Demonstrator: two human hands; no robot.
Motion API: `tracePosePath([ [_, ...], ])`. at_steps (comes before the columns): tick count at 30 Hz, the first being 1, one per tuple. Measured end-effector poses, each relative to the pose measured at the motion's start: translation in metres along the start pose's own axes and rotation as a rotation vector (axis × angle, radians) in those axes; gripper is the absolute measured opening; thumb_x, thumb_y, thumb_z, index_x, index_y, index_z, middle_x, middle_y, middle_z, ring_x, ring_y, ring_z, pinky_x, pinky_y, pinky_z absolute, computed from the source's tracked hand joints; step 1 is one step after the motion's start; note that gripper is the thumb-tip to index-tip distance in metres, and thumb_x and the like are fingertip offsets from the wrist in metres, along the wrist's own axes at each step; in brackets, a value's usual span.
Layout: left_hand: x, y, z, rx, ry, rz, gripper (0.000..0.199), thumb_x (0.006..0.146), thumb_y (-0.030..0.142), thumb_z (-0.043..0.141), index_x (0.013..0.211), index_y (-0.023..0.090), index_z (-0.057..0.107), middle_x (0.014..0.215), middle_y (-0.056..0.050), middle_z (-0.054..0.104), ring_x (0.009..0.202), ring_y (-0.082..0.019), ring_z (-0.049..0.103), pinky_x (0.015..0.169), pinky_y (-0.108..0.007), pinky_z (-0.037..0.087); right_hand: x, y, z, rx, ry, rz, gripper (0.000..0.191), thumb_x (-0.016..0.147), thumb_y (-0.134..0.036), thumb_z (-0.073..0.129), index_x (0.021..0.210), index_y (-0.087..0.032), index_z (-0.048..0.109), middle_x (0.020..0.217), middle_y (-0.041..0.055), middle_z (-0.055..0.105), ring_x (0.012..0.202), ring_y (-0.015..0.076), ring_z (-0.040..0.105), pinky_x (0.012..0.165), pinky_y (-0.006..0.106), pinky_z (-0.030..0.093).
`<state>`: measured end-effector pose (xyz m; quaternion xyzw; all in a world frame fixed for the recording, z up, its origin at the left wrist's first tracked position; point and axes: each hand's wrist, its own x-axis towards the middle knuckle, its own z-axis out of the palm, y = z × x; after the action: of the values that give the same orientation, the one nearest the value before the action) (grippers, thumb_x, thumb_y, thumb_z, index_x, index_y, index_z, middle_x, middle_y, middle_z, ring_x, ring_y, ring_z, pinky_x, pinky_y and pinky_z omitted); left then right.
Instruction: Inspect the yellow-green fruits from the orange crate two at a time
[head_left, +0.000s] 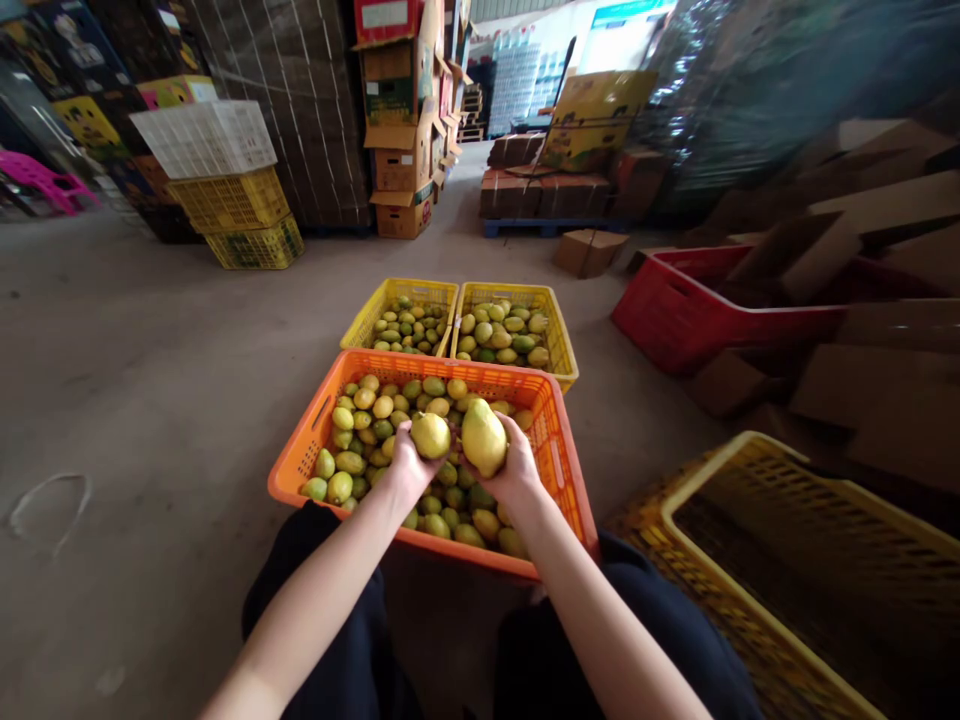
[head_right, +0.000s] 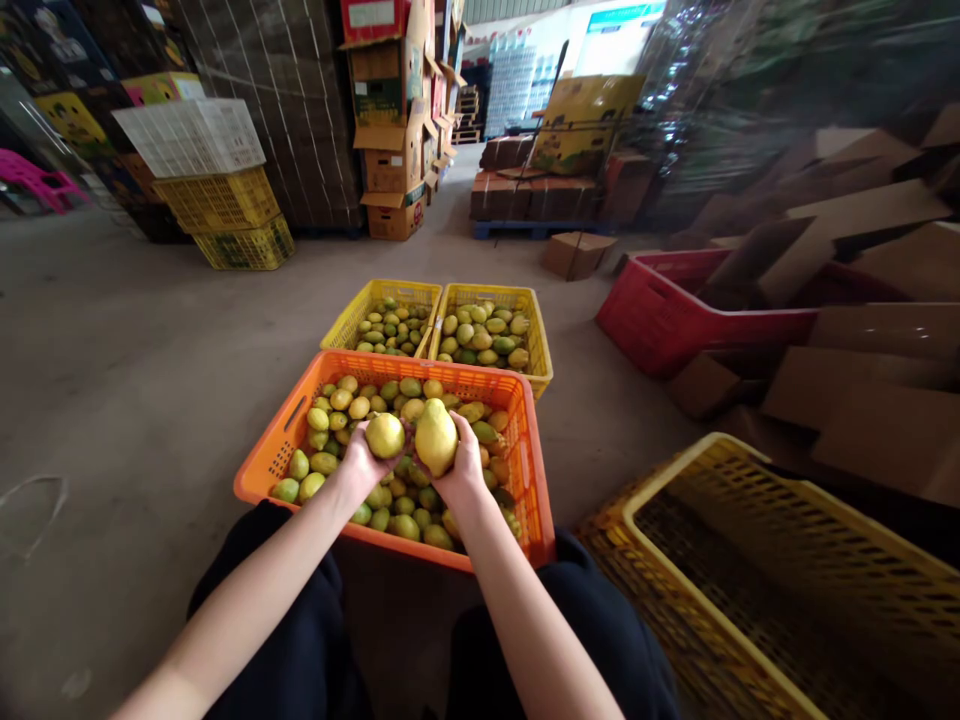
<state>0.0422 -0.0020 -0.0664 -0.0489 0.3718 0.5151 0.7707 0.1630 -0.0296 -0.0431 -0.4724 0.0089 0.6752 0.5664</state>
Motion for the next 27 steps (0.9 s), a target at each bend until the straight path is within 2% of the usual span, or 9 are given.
tracePosePath([
  [4,-0.004,0.001,0.005,-0.032,0.014,0.058,0.023,0.08,0.039,0.053,0.089,0.018,0.057,0.078,-0.007,0.063,0.077,-0.022,0.065,0.063,-0.034,0.057,0.002,0.0,-0.001,0.102,0.096,0.002,0.015,0.076,-0.038,0.054,0.085,-0.025,0.055,0.063,-0.0028,0.063,0.057,0.0175,0.06,0.055,0.032,0.052],
  [8,-0.005,0.004,0.014,-0.085,0.064,0.118,0.019,0.078,0.033,0.064,0.084,0.017,0.055,0.077,-0.004,0.061,0.067,-0.015,0.063,0.059,-0.027,0.059,0.006,-0.001,-0.003,0.125,0.176,-0.052,0.008,0.08,-0.032,0.05,0.083,-0.025,0.053,0.061,-0.0056,0.06,0.054,0.0144,0.058,0.054,0.03,0.053],
  [11,-0.004,0.005,0.016,-0.132,0.03,0.087,0.022,0.079,0.034,0.063,0.085,0.014,0.056,0.076,-0.006,0.061,0.064,-0.014,0.062,0.056,-0.025,0.059,0.005,0.0,-0.001,0.168,0.206,-0.041,0.01,0.082,-0.031,0.047,0.08,-0.024,0.054,0.059,-0.0047,0.06,0.051,0.0146,0.057,0.053,0.031,0.053],
  [14,-0.003,0.003,0.013,-0.16,-0.039,0.018,0.027,0.085,0.038,0.052,0.089,0.013,0.058,0.077,-0.009,0.063,0.065,-0.017,0.063,0.054,-0.027,0.058,0.003,0.0,0.002,0.193,0.19,-0.025,0.015,0.085,-0.027,0.042,0.08,-0.022,0.054,0.059,-0.0031,0.06,0.05,0.0145,0.058,0.053,0.031,0.054],
  [18,0.0,-0.002,0.009,-0.127,-0.056,0.057,0.021,0.089,0.028,0.043,0.09,0.015,0.059,0.074,-0.006,0.064,0.065,-0.017,0.065,0.056,-0.028,0.058,0.003,0.001,0.003,0.196,0.164,-0.035,0.016,0.085,-0.025,0.041,0.081,-0.022,0.056,0.058,-0.0034,0.06,0.049,0.014,0.057,0.055,0.03,0.054],
  [20,0.001,-0.003,0.01,-0.089,-0.061,0.049,0.021,0.089,0.029,0.044,0.089,0.015,0.059,0.073,-0.006,0.064,0.065,-0.017,0.065,0.058,-0.029,0.059,0.003,0.001,0.003,0.19,0.159,-0.043,0.015,0.084,-0.028,0.043,0.08,-0.023,0.056,0.057,-0.004,0.06,0.049,0.0141,0.057,0.055,0.031,0.055],
  [24,0.0,-0.001,0.014,-0.046,-0.046,0.013,0.017,0.083,0.032,0.057,0.088,0.016,0.057,0.072,-0.004,0.062,0.063,-0.016,0.063,0.056,-0.027,0.058,0.004,0.001,0.002,0.169,0.136,-0.007,0.016,0.083,-0.028,0.042,0.077,-0.022,0.055,0.055,-0.0029,0.06,0.047,0.0148,0.056,0.053,0.031,0.054],
  [27,0.001,-0.001,0.012,-0.07,-0.058,-0.031,0.024,0.084,0.037,0.053,0.092,0.015,0.058,0.073,-0.006,0.062,0.063,-0.016,0.062,0.055,-0.027,0.057,0.006,0.003,0.001,0.183,0.118,-0.004,0.018,0.083,-0.023,0.038,0.076,-0.022,0.054,0.051,-0.0025,0.057,0.045,0.0146,0.055,0.052,0.029,0.054],
])
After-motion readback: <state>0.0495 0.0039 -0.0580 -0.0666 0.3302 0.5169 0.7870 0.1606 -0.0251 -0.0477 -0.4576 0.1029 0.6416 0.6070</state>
